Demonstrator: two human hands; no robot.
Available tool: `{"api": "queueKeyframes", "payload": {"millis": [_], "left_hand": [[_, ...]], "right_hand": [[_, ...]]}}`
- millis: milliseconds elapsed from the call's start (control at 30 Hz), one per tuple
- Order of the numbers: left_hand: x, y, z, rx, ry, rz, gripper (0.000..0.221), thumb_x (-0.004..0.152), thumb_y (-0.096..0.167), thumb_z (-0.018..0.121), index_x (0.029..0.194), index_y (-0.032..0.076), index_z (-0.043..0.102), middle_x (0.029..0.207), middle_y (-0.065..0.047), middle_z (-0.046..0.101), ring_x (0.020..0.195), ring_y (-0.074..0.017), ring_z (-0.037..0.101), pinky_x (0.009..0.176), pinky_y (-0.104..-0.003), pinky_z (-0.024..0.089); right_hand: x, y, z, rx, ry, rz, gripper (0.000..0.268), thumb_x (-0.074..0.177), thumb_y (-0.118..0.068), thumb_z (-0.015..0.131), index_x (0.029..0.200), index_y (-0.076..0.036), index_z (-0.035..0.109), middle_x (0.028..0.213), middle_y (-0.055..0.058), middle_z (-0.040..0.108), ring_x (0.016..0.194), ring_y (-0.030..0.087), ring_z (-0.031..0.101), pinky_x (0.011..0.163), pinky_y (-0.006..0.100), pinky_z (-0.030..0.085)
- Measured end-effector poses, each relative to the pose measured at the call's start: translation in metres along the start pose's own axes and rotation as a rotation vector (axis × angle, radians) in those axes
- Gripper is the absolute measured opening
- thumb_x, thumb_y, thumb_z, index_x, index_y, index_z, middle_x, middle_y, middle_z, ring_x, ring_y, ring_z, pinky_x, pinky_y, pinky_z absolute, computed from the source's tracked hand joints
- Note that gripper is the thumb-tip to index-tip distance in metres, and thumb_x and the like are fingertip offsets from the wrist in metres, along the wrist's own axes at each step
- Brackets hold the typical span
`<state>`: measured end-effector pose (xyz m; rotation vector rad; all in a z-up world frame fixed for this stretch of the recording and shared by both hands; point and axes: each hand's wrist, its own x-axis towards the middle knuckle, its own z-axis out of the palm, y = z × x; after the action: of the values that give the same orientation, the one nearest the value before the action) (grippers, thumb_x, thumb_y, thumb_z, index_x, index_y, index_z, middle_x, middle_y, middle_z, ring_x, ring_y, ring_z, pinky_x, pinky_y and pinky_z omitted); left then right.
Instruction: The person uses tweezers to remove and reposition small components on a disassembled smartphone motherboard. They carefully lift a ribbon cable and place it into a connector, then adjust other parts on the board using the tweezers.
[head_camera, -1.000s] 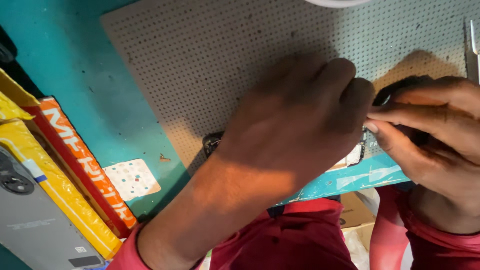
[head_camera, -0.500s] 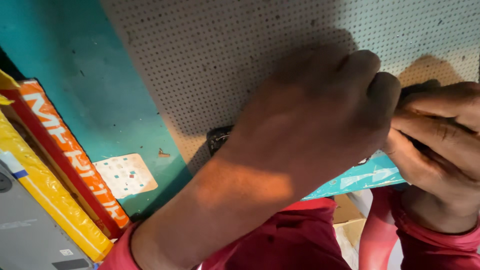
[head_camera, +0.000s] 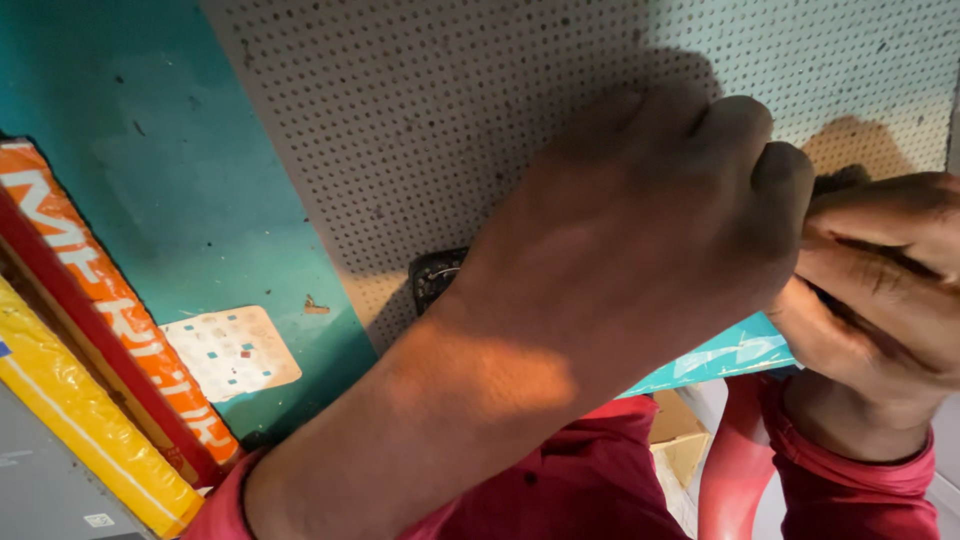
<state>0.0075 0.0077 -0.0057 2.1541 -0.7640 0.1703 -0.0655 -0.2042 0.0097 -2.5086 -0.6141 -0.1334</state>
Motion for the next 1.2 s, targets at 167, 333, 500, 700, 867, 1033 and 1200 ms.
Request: {"api": "queueKeyframes", "payload": {"millis": [167,333,500,700,867,1033,1200], "left_hand": [[0.001,-0.001,-0.001,0.007,-0.004,0.052,0.014,0.081,0.013,0.073,0.079,0.007,0.061,0.076,-0.004,0.052,0.081,-0.0234,0.059,0.076,-0.036,0.052],[0.007,-0.002,-0.004,-0.02,-0.058,0.07,0.015,0.081,0.014,0.071,0.082,0.007,0.058,0.082,-0.006,0.052,0.082,-0.0246,0.059,0.079,-0.037,0.052],[0.013,-0.004,-0.008,-0.079,-0.096,0.075,0.016,0.08,0.016,0.07,0.083,0.006,0.058,0.083,-0.008,0.053,0.084,-0.0263,0.059,0.078,-0.04,0.052],[0.014,-0.004,-0.008,-0.15,-0.099,0.027,0.012,0.086,0.012,0.07,0.09,0.005,0.061,0.09,-0.009,0.058,0.091,-0.0258,0.063,0.085,-0.038,0.054],[0.015,-0.005,-0.014,-0.202,-0.149,-0.026,0.011,0.078,0.01,0.072,0.083,0.003,0.064,0.086,-0.01,0.063,0.091,-0.0286,0.066,0.083,-0.041,0.055],[0.017,-0.008,-0.015,-0.26,-0.17,-0.052,0.013,0.072,0.007,0.072,0.082,0.002,0.065,0.085,-0.011,0.064,0.088,-0.03,0.066,0.078,-0.042,0.054],[0.015,-0.008,-0.019,-0.31,-0.169,-0.076,0.012,0.075,-0.001,0.068,0.086,0.0,0.064,0.089,-0.012,0.064,0.093,-0.0322,0.065,0.083,-0.044,0.054]], "right_hand": [[-0.002,-0.004,0.002,-0.087,-0.007,0.05,0.025,0.077,0.01,0.085,0.099,0.01,0.075,0.096,0.019,0.066,0.079,0.029,0.064,0.065,0.032,0.049],[0.002,-0.01,0.0,-0.131,0.041,0.051,0.021,0.078,0.012,0.085,0.097,0.005,0.077,0.096,0.016,0.066,0.081,0.028,0.064,0.065,0.033,0.051],[0.009,-0.02,-0.002,-0.225,0.05,0.046,0.02,0.076,0.005,0.086,0.094,0.002,0.079,0.091,0.013,0.067,0.08,0.028,0.066,0.065,0.035,0.053],[0.011,-0.023,-0.005,-0.355,0.001,-0.027,0.013,0.084,-0.001,0.084,0.096,-0.001,0.079,0.091,0.011,0.069,0.084,0.03,0.068,0.068,0.037,0.057],[0.01,-0.018,-0.001,-0.299,0.008,-0.061,0.014,0.085,-0.003,0.082,0.098,0.002,0.08,0.089,0.013,0.068,0.08,0.029,0.067,0.064,0.036,0.054],[0.008,-0.019,0.005,-0.285,0.05,-0.048,0.016,0.085,-0.001,0.082,0.1,0.003,0.08,0.091,0.015,0.068,0.08,0.03,0.065,0.063,0.036,0.053],[0.006,-0.023,0.007,-0.321,0.04,-0.027,0.016,0.088,0.004,0.083,0.104,0.002,0.08,0.095,0.015,0.069,0.078,0.029,0.065,0.066,0.035,0.054]]}}
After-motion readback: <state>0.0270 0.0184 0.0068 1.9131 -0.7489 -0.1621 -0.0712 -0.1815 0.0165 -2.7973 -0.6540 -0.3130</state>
